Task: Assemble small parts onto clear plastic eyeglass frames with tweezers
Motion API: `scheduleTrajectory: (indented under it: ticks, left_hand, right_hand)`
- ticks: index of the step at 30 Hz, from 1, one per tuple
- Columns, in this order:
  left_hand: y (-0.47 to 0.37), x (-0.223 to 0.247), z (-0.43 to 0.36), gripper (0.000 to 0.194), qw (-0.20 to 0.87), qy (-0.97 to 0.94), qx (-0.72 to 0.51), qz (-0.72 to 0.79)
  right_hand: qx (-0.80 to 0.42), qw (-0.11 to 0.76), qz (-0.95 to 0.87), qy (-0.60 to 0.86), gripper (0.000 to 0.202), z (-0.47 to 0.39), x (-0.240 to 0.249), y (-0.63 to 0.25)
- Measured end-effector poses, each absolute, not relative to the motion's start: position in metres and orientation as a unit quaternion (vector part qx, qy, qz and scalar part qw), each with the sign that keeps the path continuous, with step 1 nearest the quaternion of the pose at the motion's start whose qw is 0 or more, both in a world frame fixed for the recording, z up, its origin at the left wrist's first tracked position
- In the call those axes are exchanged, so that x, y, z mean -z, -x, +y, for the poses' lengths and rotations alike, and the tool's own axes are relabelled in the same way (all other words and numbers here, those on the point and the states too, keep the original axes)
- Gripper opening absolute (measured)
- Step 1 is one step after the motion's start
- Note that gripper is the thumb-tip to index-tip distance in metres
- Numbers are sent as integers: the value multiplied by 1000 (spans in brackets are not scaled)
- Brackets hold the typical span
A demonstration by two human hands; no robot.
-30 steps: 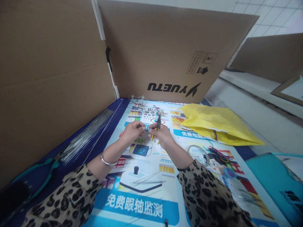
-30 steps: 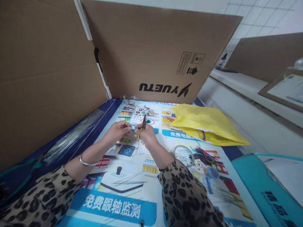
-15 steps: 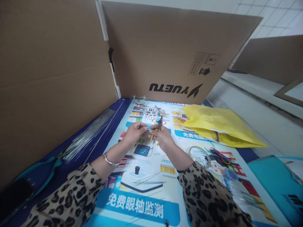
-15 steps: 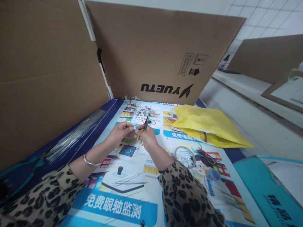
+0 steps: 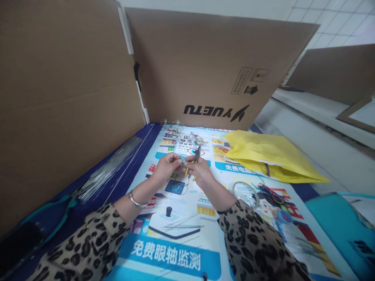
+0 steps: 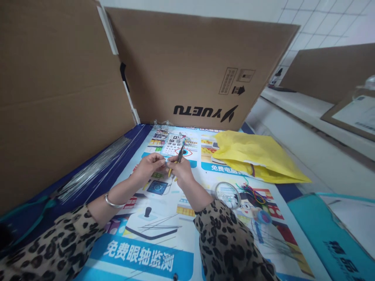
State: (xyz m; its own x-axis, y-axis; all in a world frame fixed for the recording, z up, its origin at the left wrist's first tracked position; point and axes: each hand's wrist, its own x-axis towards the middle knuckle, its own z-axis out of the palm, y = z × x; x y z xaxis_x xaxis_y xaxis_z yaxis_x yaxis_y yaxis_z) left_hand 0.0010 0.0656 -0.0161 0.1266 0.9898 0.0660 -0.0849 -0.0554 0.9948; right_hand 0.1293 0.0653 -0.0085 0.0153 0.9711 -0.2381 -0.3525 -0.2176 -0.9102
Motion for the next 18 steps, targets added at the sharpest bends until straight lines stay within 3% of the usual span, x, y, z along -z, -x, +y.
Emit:
scheduleTrajectory:
  ticks: [18]
  left_hand:
    - [-2,22,67,17,493,-549,-512,440]
  right_hand:
    - [-631,537,-315,462,30,65,4,-132]
